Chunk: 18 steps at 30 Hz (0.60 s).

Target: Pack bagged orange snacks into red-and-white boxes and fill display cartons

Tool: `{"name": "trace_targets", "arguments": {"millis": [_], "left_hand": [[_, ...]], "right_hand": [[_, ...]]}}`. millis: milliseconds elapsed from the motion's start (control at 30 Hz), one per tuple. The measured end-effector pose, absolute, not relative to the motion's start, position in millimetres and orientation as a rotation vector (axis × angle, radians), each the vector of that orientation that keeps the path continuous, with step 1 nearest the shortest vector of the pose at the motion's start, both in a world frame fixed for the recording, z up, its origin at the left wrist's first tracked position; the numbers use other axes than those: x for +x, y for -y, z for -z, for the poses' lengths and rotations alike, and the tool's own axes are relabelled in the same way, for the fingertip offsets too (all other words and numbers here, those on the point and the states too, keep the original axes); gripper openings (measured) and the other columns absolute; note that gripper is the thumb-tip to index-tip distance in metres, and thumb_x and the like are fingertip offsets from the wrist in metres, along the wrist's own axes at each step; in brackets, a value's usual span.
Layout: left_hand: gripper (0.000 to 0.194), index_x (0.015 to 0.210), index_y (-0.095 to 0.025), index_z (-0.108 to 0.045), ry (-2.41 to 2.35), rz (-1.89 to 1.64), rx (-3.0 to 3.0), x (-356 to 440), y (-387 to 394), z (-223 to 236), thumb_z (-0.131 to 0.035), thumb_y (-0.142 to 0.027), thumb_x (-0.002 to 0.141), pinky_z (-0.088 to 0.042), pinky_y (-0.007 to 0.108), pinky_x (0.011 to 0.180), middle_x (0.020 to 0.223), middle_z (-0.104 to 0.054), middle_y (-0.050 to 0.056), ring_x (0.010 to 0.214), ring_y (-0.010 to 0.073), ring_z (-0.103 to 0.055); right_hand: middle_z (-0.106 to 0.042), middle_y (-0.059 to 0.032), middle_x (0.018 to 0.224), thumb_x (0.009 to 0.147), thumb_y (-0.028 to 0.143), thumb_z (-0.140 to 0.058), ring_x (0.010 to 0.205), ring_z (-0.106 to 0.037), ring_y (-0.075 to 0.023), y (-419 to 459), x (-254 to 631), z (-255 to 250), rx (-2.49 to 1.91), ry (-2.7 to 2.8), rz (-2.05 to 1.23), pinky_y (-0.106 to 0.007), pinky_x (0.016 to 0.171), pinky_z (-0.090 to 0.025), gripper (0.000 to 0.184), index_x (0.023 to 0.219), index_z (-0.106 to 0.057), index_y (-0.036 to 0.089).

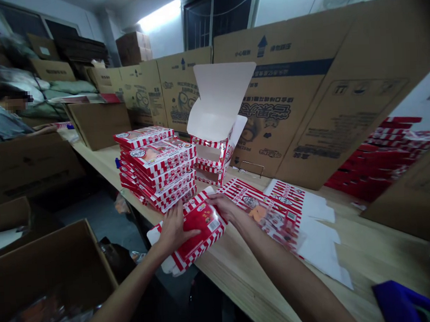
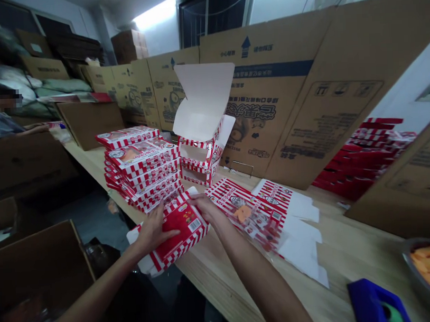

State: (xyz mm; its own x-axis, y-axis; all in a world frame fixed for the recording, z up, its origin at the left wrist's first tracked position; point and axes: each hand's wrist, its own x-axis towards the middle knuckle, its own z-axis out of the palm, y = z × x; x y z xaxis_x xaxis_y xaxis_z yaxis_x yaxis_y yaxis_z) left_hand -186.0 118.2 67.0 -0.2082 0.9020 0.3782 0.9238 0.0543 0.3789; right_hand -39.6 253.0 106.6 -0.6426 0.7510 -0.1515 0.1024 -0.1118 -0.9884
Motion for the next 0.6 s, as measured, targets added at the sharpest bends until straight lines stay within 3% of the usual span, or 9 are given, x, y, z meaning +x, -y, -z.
{"name": "trace_targets", "arguments": {"millis": [100, 233, 300, 367, 433, 500, 600], "left_hand": [[0.071, 0.128, -0.017, -0.046, 2.215, 1.008, -2.095, -174.2, -105.7, -99.4, -0.071, -0.046, 0.068, -0.047, 0.046, 0.088, 0.118, -0.062, 0.017, 0.106, 0.0331, -0.059], [0.032, 0.095, -0.018, -0.065, 2.240, 1.449, -2.387, -146.1, -86.3, -120.8, -0.066, -0.041, 0.074, -0.050, 0.036, 0.075, 0.090, -0.071, 0.008, 0.080, 0.0250, -0.065], [0.030, 0.089, -0.016, -0.068, 2.270, 1.872, -2.577, -130.4, -75.8, -121.2, -0.065, -0.042, 0.075, -0.050, 0.033, 0.070, 0.084, -0.071, 0.006, 0.075, 0.0231, -0.065], [0.035, 0.090, -0.014, -0.070, 2.218, 2.351, -2.653, -114.4, -64.8, -115.0, -0.067, -0.045, 0.073, -0.050, 0.032, 0.069, 0.081, -0.071, 0.006, 0.072, 0.0222, -0.065], [0.038, 0.087, -0.014, -0.071, 2.152, 2.783, -2.465, -97.4, -53.6, -102.0, -0.071, -0.048, 0.070, -0.050, 0.031, 0.069, 0.076, -0.071, 0.005, 0.071, 0.0216, -0.065], [0.039, 0.086, -0.014, -0.072, 2.096, 3.109, -2.182, -78.3, -43.0, -83.0, -0.073, -0.049, 0.068, -0.049, 0.031, 0.071, 0.075, -0.071, 0.005, 0.073, 0.0217, -0.065], [0.040, 0.090, -0.016, -0.072, 2.161, 3.376, -1.877, -48.4, -29.5, -48.9, -0.076, -0.048, 0.066, -0.049, 0.034, 0.078, 0.082, -0.071, 0.006, 0.080, 0.0223, -0.065]], "right_hand": [[-0.065, -0.0001, 0.061, 0.065, 0.032, -0.071, 0.060, -0.060, -0.0149, -225.2, -15.2, -128.7, -0.736, 1.598, -1.834, -0.028, 0.066, -0.050, 0.019, 0.066, -0.062, 0.016], [-0.059, 0.0017, 0.058, 0.070, 0.042, -0.068, 0.054, -0.053, -0.0123, -196.5, 21.9, -157.9, -0.599, 1.743, -1.667, -0.024, 0.056, -0.044, 0.030, 0.058, -0.059, 0.016], [-0.063, -0.0008, 0.064, 0.074, 0.043, -0.065, 0.061, -0.057, -0.0157, -184.9, 45.5, -166.1, -0.642, 1.923, -1.393, -0.028, 0.062, -0.046, 0.028, 0.062, -0.064, 0.017], [-0.069, -0.0048, 0.083, 0.073, 0.043, -0.067, 0.080, -0.061, -0.0222, -172.0, 73.9, -161.9, -0.741, 1.907, -0.991, -0.035, 0.078, -0.049, 0.024, 0.076, -0.069, 0.019], [-0.066, -0.0086, 0.109, 0.069, 0.044, -0.071, 0.103, -0.058, -0.0289, -157.1, 105.5, -141.1, -0.892, 1.636, -0.686, -0.044, 0.092, -0.044, 0.038, 0.099, -0.067, 0.022], [-0.060, -0.0093, 0.123, 0.067, 0.045, -0.073, 0.112, -0.055, -0.0322, -140.3, 136.1, -106.6, -1.007, 1.445, -0.834, -0.048, 0.092, -0.046, 0.055, 0.117, -0.058, 0.026], [-0.063, -0.0059, 0.118, 0.066, 0.048, -0.076, 0.111, -0.057, -0.0325, -112.1, 171.0, -50.9, -0.938, 1.429, -1.411, -0.044, 0.083, -0.053, 0.049, 0.110, -0.061, 0.031]]}}
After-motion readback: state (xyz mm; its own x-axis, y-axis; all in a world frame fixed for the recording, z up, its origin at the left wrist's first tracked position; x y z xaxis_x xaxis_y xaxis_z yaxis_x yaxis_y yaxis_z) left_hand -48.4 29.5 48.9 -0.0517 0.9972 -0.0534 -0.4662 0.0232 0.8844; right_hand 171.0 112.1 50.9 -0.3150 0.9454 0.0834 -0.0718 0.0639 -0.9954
